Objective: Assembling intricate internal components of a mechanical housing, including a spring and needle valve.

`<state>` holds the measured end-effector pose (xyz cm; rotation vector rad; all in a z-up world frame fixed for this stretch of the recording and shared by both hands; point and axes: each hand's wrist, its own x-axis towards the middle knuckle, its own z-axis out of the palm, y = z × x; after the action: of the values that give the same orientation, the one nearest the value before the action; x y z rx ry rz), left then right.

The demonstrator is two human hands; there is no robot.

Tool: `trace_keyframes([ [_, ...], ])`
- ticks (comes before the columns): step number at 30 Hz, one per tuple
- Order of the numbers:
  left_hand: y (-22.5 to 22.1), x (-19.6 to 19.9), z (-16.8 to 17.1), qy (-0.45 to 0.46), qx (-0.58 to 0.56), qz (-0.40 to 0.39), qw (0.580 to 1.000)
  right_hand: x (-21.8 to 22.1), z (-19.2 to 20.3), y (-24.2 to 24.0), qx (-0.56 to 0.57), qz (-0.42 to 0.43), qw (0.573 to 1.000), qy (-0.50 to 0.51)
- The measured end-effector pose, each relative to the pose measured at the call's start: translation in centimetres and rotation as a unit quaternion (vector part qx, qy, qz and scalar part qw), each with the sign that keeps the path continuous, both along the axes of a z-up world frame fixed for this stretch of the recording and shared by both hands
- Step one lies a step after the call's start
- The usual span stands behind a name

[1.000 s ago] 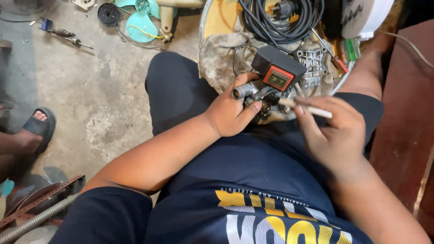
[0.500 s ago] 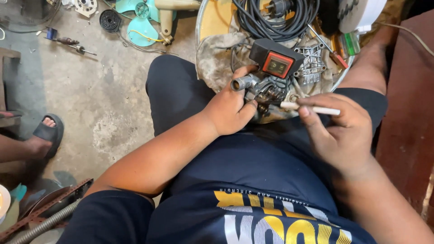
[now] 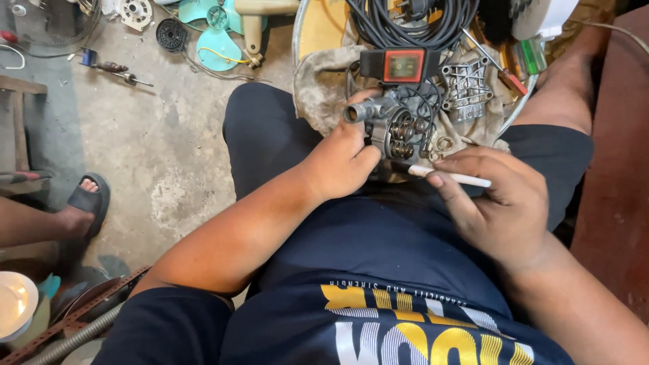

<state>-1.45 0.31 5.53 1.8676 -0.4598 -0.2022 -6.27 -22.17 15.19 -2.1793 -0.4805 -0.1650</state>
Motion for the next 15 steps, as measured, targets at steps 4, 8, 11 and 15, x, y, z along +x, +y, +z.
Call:
trace_keyframes([
  [4, -0.03, 0.21, 0.02, 0.01, -0.014, 0.004, 1.0, 0.12, -0.06, -0.18, 0.022, -0.03, 0.998, -0.044],
  [8, -0.09, 0.25, -0.08, 0.01, -0.012, 0.015, 1.0, 0.61, 0.09, -0.01, -0.014, 0.024, 0.999, -0.033],
  [11, 0.03, 0.23, 0.08, 0.012, -0.006, 0.008, 1.0, 0.14, -0.21, -0.22, 0.005, 0.018, 0.999, -0.039],
  [15, -0.08, 0.31, 0.14, 0.015, -0.002, 0.011, 1.0, 0.35, -0.45, -0.23, 0.007, 0.015, 0.998, -0.053],
])
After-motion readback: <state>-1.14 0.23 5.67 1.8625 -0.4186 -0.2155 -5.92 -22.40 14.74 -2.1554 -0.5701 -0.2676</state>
